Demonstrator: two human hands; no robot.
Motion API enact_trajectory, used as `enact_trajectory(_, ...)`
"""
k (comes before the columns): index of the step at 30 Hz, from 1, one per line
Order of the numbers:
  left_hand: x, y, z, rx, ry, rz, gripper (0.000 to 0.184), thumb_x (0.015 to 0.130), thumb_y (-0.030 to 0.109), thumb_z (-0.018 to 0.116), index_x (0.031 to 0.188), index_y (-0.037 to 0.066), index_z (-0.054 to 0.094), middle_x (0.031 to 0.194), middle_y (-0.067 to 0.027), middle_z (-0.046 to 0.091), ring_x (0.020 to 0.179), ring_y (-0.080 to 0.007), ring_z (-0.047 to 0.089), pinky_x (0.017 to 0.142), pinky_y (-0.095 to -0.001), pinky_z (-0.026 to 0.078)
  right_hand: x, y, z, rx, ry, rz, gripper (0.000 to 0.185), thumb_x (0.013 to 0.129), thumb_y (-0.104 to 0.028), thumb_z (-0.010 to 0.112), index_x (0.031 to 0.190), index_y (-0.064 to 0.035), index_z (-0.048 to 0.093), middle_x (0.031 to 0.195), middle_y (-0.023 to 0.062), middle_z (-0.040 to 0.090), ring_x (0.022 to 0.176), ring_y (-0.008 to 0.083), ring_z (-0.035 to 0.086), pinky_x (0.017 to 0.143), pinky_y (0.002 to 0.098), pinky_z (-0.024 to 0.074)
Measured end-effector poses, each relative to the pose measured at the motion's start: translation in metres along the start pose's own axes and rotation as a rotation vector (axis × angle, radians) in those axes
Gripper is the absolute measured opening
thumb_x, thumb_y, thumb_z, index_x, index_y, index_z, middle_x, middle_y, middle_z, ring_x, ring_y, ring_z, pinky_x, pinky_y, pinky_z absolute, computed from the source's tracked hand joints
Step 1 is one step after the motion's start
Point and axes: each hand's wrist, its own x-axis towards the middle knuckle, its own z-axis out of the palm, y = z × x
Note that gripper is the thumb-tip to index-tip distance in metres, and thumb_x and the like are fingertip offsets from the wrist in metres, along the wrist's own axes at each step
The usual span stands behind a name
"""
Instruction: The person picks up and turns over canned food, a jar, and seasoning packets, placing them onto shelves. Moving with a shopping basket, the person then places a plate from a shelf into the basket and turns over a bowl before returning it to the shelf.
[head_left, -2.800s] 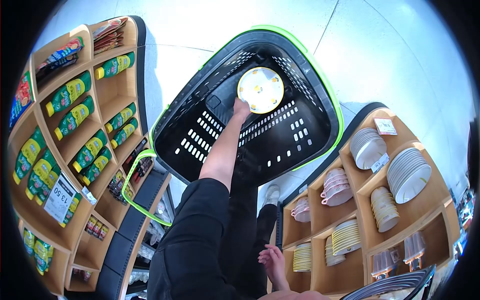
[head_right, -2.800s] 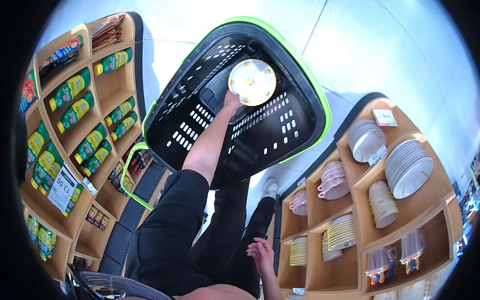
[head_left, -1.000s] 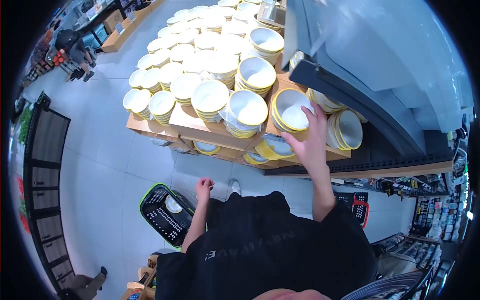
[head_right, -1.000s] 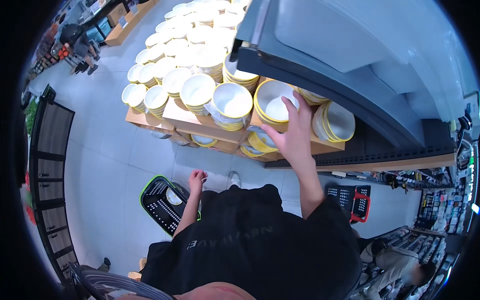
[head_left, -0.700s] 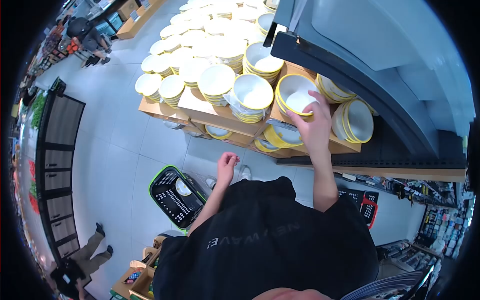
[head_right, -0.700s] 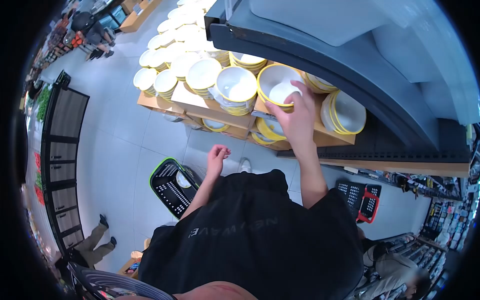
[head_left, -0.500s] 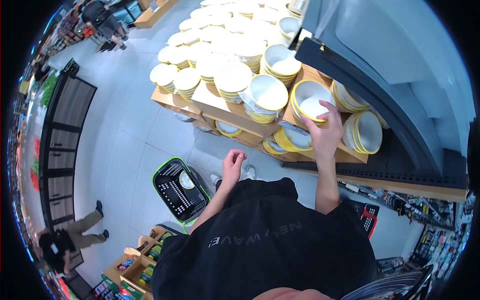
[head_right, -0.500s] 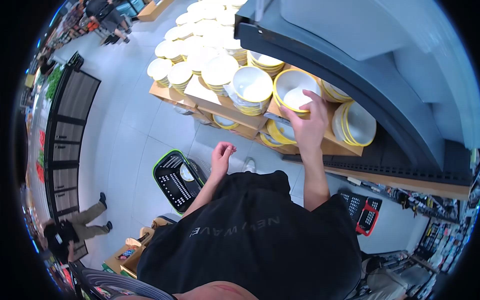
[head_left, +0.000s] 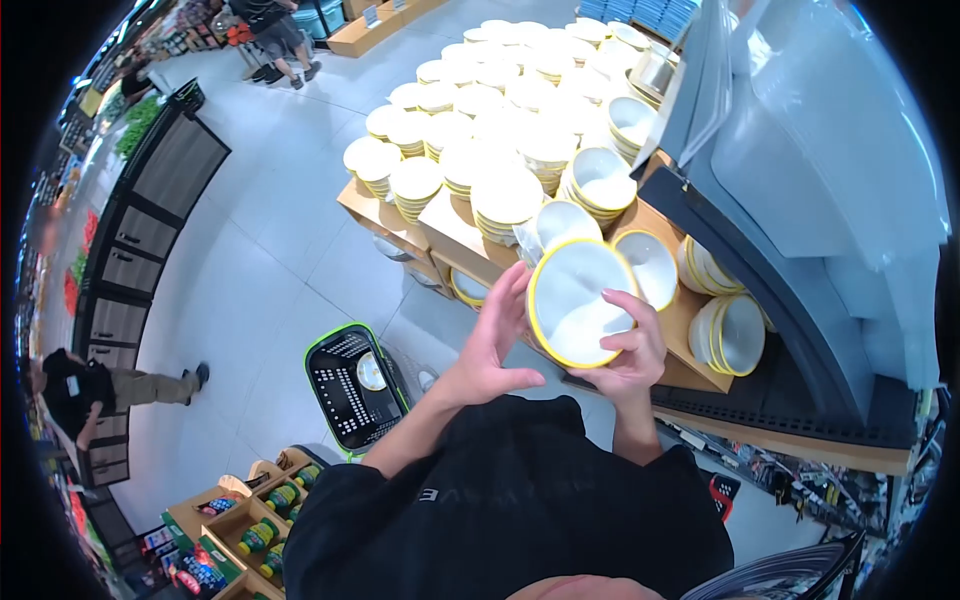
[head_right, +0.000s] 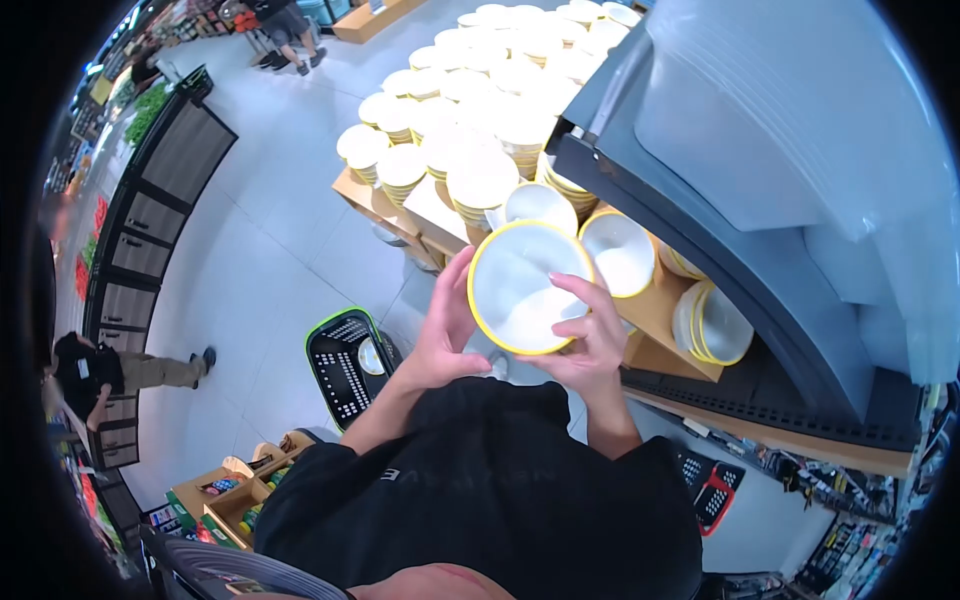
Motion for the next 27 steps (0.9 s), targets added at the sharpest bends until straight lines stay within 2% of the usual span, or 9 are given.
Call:
enact_trajectory(2, -0.003, 0.006, 0.004, 0.041, 0.019, -0.042, 0.114, 0.069, 0.016, 0.085, 0.151, 0.004, 0.007, 0.155, -0.0139, 0.015, 0.143, -0.0248, 0.019, 0.115, -0.0395, 0.02, -0.014, 0.002, 0.015, 0.268, 0.04, 0.143, 0.049, 0.064, -0.032, 0.089, 0.08, -0.0061, 0.05, 0.118, 0.0209, 0.06, 0.11, 0.0324, 0.058, 0.092, 0.0381, 0.0455)
enact_trajectory(4, -0.005, 0.01, 0.013, 0.079, 0.095, -0.065, 0.112, 0.069, 0.016, 0.084, 0.151, 0.003, 0.008, 0.153, -0.0139, 0.019, 0.142, -0.0235, 0.021, 0.115, -0.0371, 0.021, -0.028, 0.005, 0.024, 1.001, 0.125, 0.66, 0.047, 0.078, -0.042, 0.078, 0.08, -0.0057, 0.049, 0.118, 0.0192, 0.06, 0.111, 0.0237, 0.057, 0.091, 0.0334, 0.0439)
enact_trajectory(5, -0.005, 0.011, 0.015, 0.106, 0.143, -0.06, 0.11, 0.07, 0.015, 0.083, 0.151, 0.003, 0.009, 0.151, -0.0137, 0.021, 0.141, -0.0234, 0.023, 0.114, -0.037, 0.022, -0.031, 0.004, 0.025, 1.024, 0.105, 0.699, 0.05, 0.088, -0.05, 0.064, 0.095, -0.0014, 0.056, 0.117, 0.0188, 0.06, 0.111, 0.0195, 0.056, 0.093, 0.0348, 0.0442)
enact_trajectory(9, -0.004, 0.009, 0.016, 0.218, 0.248, 0.002, 0.1, 0.072, 0.017, 0.081, 0.148, 0.002, 0.017, 0.144, -0.0138, 0.029, 0.135, -0.0248, 0.032, 0.112, -0.0379, 0.025, -0.018, -0.009, 0.033, 1.141, 0.116, 0.867, 0.06, 0.092, -0.051, 0.056, 0.123, 0.0004, 0.05, 0.126, 0.0179, 0.056, 0.116, 0.0232, 0.055, 0.097, 0.0384, 0.0445)
enact_trajectory(11, -0.007, 0.006, 0.016, 0.276, 0.273, 0.023, 0.098, 0.072, 0.019, 0.081, 0.147, 0.002, 0.019, 0.142, -0.0144, 0.03, 0.134, -0.0256, 0.033, 0.112, -0.0383, 0.026, -0.02, -0.008, 0.035, 1.309, 0.133, 1.034, 0.069, 0.098, -0.056, 0.036, 0.145, -0.0051, 0.031, 0.144, 0.0149, 0.042, 0.129, 0.0307, 0.046, 0.104, 0.047, 0.0424)
enact_trajectory(20, -0.008, 0.003, 0.006, 0.654, 0.253, 0.192, 0.095, 0.069, 0.028, 0.084, 0.142, 0.0, 0.03, 0.137, -0.0196, 0.037, 0.128, -0.0319, 0.041, 0.105, -0.0419, 0.034, -0.011, 0.005, 0.039, 1.711, 0.019, 1.208, 0.071, 0.097, -0.06, 0.03, 0.148, -0.0103, 0.026, 0.146, 0.0135, 0.04, 0.129, 0.0305, 0.046, 0.102, 0.0473, 0.0462)
enact_trajectory(24, -0.006, 0.01, 0.0, 0.754, 0.227, 0.205, 0.098, 0.068, 0.027, 0.084, 0.144, -0.002, 0.029, 0.14, -0.0206, 0.035, 0.131, -0.0327, 0.038, 0.107, -0.0416, 0.033, -0.013, 0.004, 0.039, 1.613, 0.144, 1.251, 0.07, 0.095, -0.061, 0.039, 0.14, -0.0079, 0.039, 0.136, 0.013, 0.05, 0.121, 0.0296, 0.054, 0.098, 0.043, 0.048)
enact_trajectory(26, -0.006, 0.012, -0.001, 0.763, 0.222, 0.17, 0.099, 0.068, 0.027, 0.085, 0.144, -0.002, 0.028, 0.142, -0.0197, 0.034, 0.133, -0.031, 0.036, 0.108, -0.0407, 0.032, -0.03, 0.019, 0.031, 0.913, -0.021, 0.802, 0.058, 0.09, -0.062, 0.051, 0.109, -0.0064, 0.056, 0.118, 0.0113, 0.061, 0.109, 0.0272, 0.06, 0.092, 0.0385, 0.0484)
enact_trajectory(27, -0.009, 0.009, -0.002, 0.495, 0.244, 0.038, 0.101, 0.068, 0.026, 0.085, 0.145, -0.002, 0.026, 0.143, -0.0178, 0.034, 0.135, -0.0283, 0.035, 0.109, -0.0392, 0.031, -0.026, 0.025, 0.03, 0.692, -0.078, 0.63, 0.051, 0.079, -0.053, 0.072, 0.081, -0.0071, 0.05, 0.102, 0.0116, 0.064, 0.099, 0.0276, 0.063, 0.084, 0.0366, 0.0489)
